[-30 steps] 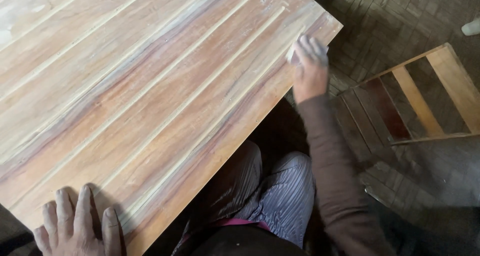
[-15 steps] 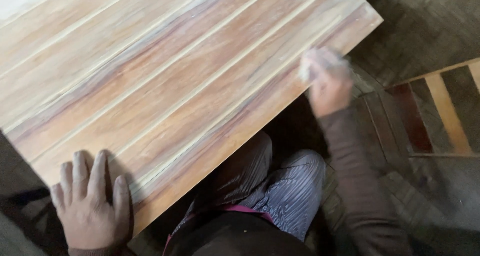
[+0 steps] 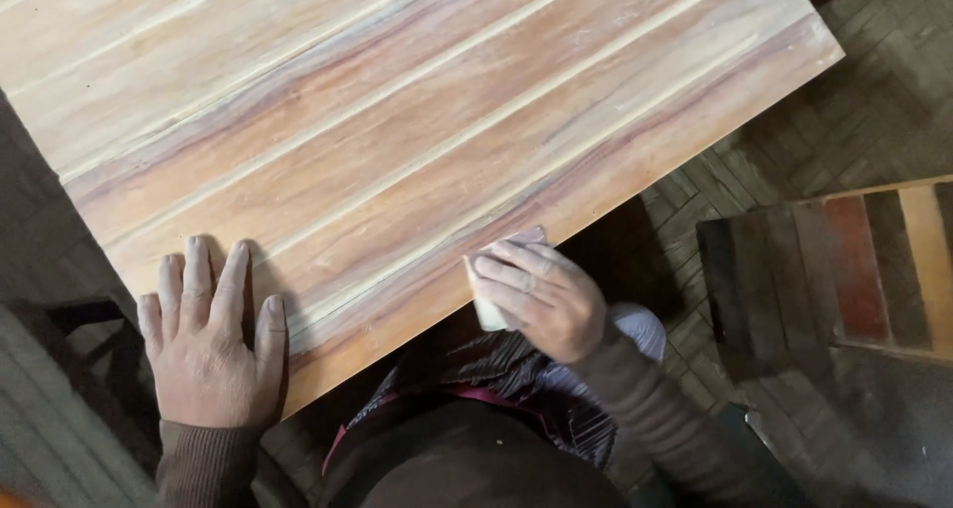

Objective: The person sands the surface of a large wooden board using a sanding block held in the right hand. They move the block back and forth along the grain of the wood, covering the entire surface area while seated on the floor.

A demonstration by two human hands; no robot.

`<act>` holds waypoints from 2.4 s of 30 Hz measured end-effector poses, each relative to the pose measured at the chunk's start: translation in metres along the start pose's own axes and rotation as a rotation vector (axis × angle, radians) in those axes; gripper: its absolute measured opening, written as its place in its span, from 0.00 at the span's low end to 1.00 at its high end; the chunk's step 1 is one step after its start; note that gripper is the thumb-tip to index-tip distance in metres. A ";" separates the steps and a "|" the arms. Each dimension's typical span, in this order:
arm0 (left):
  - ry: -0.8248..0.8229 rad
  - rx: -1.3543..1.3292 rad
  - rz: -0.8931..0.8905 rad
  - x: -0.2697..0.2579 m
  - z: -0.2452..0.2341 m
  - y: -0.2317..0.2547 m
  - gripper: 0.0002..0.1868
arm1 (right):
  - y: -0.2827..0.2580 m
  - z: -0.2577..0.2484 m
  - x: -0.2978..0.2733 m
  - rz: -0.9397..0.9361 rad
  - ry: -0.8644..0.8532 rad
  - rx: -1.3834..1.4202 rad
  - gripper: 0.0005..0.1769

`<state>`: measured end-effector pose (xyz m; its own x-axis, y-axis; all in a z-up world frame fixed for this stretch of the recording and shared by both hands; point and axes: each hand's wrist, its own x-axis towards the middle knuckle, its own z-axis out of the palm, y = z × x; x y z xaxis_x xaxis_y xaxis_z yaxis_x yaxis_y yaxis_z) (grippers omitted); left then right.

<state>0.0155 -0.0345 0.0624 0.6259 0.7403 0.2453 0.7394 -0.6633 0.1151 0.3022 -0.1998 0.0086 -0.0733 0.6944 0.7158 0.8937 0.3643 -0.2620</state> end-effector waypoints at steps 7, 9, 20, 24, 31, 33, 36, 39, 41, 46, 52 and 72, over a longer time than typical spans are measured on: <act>-0.039 -0.006 -0.024 -0.001 -0.002 -0.001 0.29 | 0.082 -0.085 -0.014 0.208 -0.074 -0.260 0.07; -0.014 0.013 -0.029 -0.002 0.001 -0.002 0.30 | 0.084 -0.080 -0.019 0.249 -0.062 -0.249 0.10; -0.074 -0.048 -0.054 -0.002 0.001 -0.004 0.30 | -0.030 0.003 0.019 -0.038 -0.159 0.372 0.12; -0.150 -0.186 -0.058 0.001 -0.001 0.004 0.31 | 0.034 -0.033 0.033 -0.026 -0.127 0.030 0.08; -0.043 -0.693 0.210 0.018 -0.007 0.055 0.39 | 0.059 -0.040 0.047 0.311 -0.067 -0.016 0.05; -0.168 -0.899 0.190 0.031 -0.016 0.067 0.45 | 0.050 -0.021 0.038 0.490 0.059 0.384 0.09; -0.134 -1.089 0.279 0.046 -0.007 0.084 0.45 | 0.001 -0.008 0.055 0.813 0.198 0.997 0.07; -0.210 -1.273 0.153 0.057 0.002 0.107 0.33 | -0.018 0.012 0.043 1.046 0.295 1.012 0.11; -0.175 -1.359 -0.032 0.061 0.023 0.119 0.22 | -0.027 0.006 0.060 0.986 0.275 0.897 0.08; 0.006 -1.447 -0.117 0.062 0.043 0.121 0.07 | -0.006 -0.017 0.060 0.860 0.165 0.750 0.17; 0.222 -0.429 0.660 0.039 0.004 0.074 0.14 | 0.087 -0.060 0.039 0.785 0.273 0.481 0.14; -0.115 -0.349 0.749 0.024 0.034 0.112 0.21 | 0.161 -0.046 0.016 0.546 0.346 -0.179 0.08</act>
<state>0.1217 -0.0876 0.0483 0.9569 0.0838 0.2782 0.0099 -0.9664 0.2569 0.4654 -0.1581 0.0076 0.5299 0.4998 0.6851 0.8240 -0.1124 -0.5554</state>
